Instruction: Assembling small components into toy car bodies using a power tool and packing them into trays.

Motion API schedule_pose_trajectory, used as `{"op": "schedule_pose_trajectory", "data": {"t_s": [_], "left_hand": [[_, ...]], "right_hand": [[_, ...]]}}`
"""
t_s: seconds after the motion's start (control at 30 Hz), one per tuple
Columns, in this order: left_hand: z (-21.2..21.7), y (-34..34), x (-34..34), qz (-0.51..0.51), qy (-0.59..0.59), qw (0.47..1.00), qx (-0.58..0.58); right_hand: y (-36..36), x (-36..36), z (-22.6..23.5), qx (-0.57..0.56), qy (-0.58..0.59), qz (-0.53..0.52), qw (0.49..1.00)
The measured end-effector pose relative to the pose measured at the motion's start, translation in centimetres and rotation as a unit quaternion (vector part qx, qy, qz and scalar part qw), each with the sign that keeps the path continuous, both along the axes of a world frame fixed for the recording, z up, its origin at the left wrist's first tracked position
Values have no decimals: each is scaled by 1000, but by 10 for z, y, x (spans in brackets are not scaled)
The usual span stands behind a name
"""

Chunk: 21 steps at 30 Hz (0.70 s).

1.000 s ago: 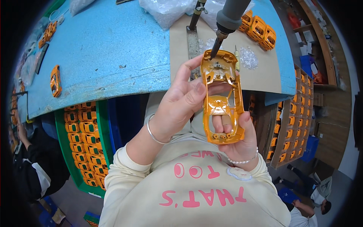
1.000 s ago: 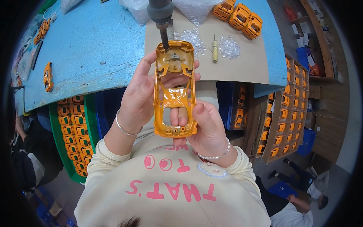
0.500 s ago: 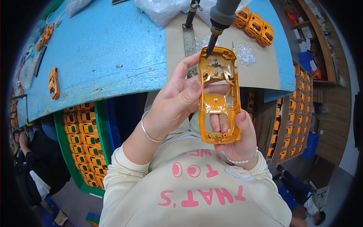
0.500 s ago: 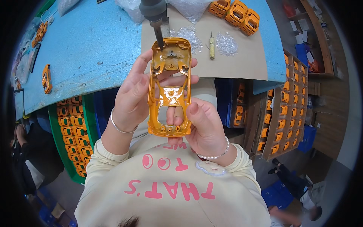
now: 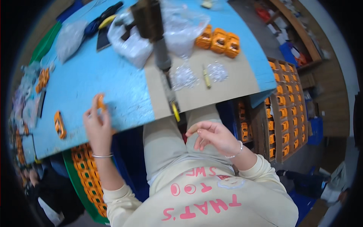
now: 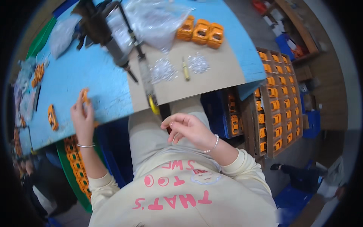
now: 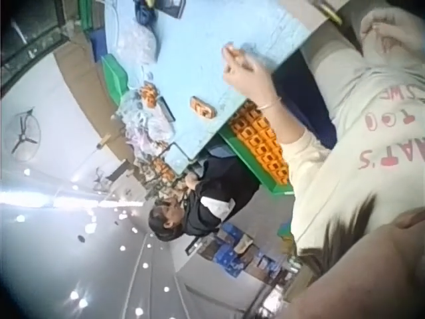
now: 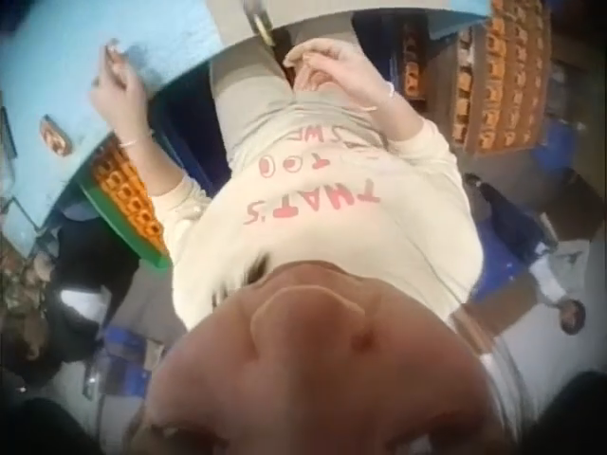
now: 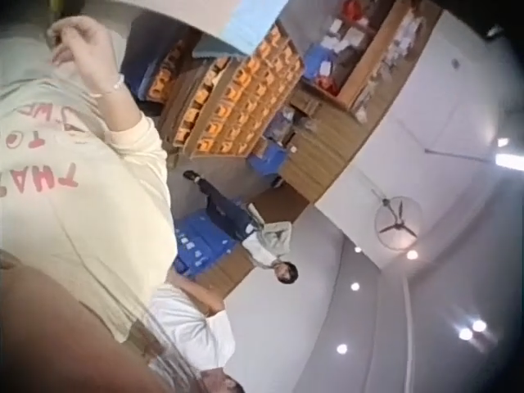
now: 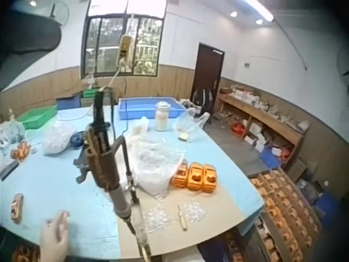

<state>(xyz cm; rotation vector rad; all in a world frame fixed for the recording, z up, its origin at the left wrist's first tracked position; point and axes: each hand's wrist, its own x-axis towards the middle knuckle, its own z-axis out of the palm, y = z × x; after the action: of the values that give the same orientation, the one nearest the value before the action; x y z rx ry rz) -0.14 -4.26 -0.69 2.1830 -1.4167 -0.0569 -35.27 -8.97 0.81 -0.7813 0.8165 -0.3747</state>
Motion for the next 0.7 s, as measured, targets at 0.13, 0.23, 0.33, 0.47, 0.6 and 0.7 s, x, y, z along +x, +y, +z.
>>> {"op": "schedule_pose_trajectory", "data": {"t_s": [0.13,0.23,0.33,0.47,0.6,0.7], "left_hand": [[-34,23,115,131,-300,944,37],[-31,35,167,155,-380,912,28],[-14,34,174,163,-431,888,-7],[5,28,51,-21,-304,940,-155],[1,39,-60,-217,-45,966,-130],[-1,35,-115,-325,302,894,-58]], "right_hand": [[-62,-30,-4,-268,170,-65,946],[-131,-52,-9,-592,397,-158,683],[-188,-58,-11,-673,489,-178,525],[-238,-67,-31,-702,543,-129,443],[-221,-68,-15,-676,563,-129,457],[-175,-72,6,-691,481,-190,505]]}}
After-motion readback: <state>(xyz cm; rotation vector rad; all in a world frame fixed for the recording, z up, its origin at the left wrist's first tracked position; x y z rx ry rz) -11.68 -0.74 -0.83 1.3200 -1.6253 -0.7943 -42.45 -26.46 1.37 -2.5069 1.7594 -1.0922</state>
